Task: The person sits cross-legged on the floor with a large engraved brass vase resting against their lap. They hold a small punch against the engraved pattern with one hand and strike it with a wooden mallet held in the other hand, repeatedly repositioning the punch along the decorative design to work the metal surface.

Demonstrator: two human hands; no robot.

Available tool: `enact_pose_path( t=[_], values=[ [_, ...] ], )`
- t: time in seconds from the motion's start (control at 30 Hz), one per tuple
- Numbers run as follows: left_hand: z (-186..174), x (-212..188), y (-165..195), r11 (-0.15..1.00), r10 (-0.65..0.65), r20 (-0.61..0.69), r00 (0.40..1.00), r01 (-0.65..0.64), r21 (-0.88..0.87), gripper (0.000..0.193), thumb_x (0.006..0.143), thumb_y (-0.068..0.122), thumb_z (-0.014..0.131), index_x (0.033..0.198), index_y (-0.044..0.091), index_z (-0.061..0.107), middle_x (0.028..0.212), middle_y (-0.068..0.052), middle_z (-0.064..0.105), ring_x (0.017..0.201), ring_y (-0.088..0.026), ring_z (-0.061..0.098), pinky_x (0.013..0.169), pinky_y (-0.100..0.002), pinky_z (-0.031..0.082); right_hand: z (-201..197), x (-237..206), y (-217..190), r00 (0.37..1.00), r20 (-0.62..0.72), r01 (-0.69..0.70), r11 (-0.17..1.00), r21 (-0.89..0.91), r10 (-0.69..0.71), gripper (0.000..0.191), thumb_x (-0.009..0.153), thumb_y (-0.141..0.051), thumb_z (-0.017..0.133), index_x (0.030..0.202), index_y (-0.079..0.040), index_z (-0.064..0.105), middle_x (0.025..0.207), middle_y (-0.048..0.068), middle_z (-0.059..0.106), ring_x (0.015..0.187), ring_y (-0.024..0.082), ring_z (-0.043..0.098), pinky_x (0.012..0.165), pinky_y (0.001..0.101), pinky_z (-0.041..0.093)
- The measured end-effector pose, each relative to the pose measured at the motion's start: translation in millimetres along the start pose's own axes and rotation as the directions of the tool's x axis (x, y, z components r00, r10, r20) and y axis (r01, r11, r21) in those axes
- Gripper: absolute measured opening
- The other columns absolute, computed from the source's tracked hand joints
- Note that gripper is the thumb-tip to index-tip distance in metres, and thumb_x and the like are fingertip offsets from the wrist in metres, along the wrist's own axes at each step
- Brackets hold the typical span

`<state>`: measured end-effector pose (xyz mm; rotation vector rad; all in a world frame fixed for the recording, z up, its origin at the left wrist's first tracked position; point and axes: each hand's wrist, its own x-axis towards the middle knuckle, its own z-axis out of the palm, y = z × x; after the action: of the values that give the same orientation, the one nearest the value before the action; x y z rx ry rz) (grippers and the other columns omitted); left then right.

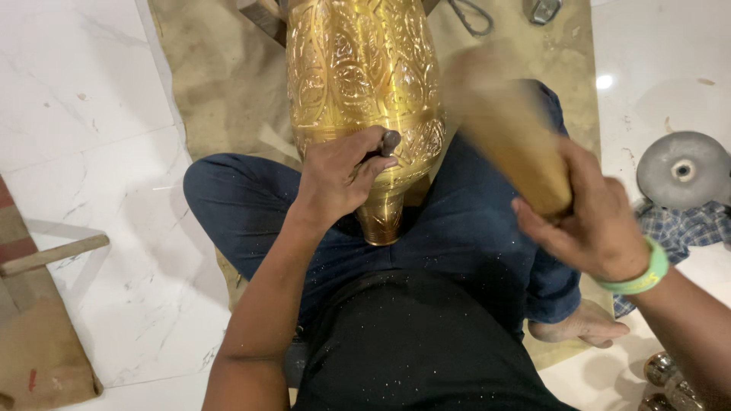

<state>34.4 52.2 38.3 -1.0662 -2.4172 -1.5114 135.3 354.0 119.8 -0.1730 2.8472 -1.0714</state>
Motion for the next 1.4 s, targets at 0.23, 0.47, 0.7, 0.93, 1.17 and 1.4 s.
enact_pose_path(
  t=[0.23,0.47,0.7,0.93,1.17,1.4],
  values=[
    [1.3,-1.4,0.7,1.000,0.017,-0.032,0.999,-0.016,0.020,0.036,0.092,0.008,0.084,0.121,0.002,0.062,0.096,-0.013,0.074,0.085,-0.025,0.076,0.072,-0.034,0.059,5.3,-14.9,10.4,0.981,0.149,-0.078,0.956,-0.284,0.124,0.085,0.083,-0.022,0.081,0.153,-0.006,0.036,0.086,0.017,0.073,0.061,0.028,0.073,0.054,0.0378,0.059],
    [0.5,0.2,1.9,0.999,-0.025,-0.011,1.000,0.026,0.025,0.036,0.091,0.004,0.083,0.122,0.001,0.064,0.093,-0.014,0.073,0.077,-0.025,0.073,0.067,-0.035,0.056,0.9,-13.0,4.5,0.975,0.208,-0.018,0.960,-0.281,0.079,0.089,0.079,-0.021,0.082,0.153,-0.006,0.033,0.084,0.018,0.073,0.058,0.031,0.072,0.050,0.0408,0.057],
    [-0.6,2.3,4.2,1.000,-0.005,-0.010,1.000,0.005,0.024,0.036,0.090,0.002,0.084,0.120,0.001,0.064,0.099,-0.013,0.074,0.081,-0.025,0.074,0.069,-0.034,0.057,1.6,-11.4,-6.3,0.957,0.282,0.039,0.928,-0.370,0.072,0.098,0.076,-0.020,0.084,0.158,-0.008,0.031,0.085,0.019,0.072,0.058,0.033,0.072,0.050,0.0428,0.057],
    [-3.5,3.6,5.0,0.999,-0.027,0.011,1.000,0.027,0.032,0.035,0.088,0.002,0.085,0.116,0.000,0.065,0.092,-0.013,0.072,0.072,-0.025,0.069,0.064,-0.037,0.053,5.9,-15.3,-11.9,0.983,0.176,0.007,0.952,-0.305,0.049,0.098,0.078,-0.018,0.080,0.158,-0.005,0.025,0.087,0.020,0.072,0.069,0.039,0.072,0.058,0.0459,0.056],
    [-2.5,4.5,4.5,0.998,-0.067,0.045,0.997,0.067,0.006,0.034,0.089,0.002,0.085,0.118,0.002,0.067,0.091,-0.012,0.073,0.071,-0.024,0.069,0.064,-0.035,0.054,15.3,-22.9,6.8,0.995,0.093,-0.032,0.988,-0.153,0.047,0.091,0.082,-0.023,0.079,0.153,-0.002,0.026,0.085,0.024,0.071,0.068,0.038,0.073,0.056,0.0442,0.059],
    [-4.4,4.3,4.4,1.000,-0.002,0.031,1.000,0.002,-0.001,0.036,0.089,0.001,0.082,0.122,0.004,0.066,0.100,-0.013,0.075,0.080,-0.024,0.073,0.072,-0.034,0.058,17.1,-28.7,19.8,0.985,0.159,-0.032,0.970,-0.243,0.072,0.082,0.085,-0.024,0.078,0.150,-0.001,0.033,0.080,0.019,0.073,0.062,0.032,0.073,0.053,0.0402,0.060]
  ],
)
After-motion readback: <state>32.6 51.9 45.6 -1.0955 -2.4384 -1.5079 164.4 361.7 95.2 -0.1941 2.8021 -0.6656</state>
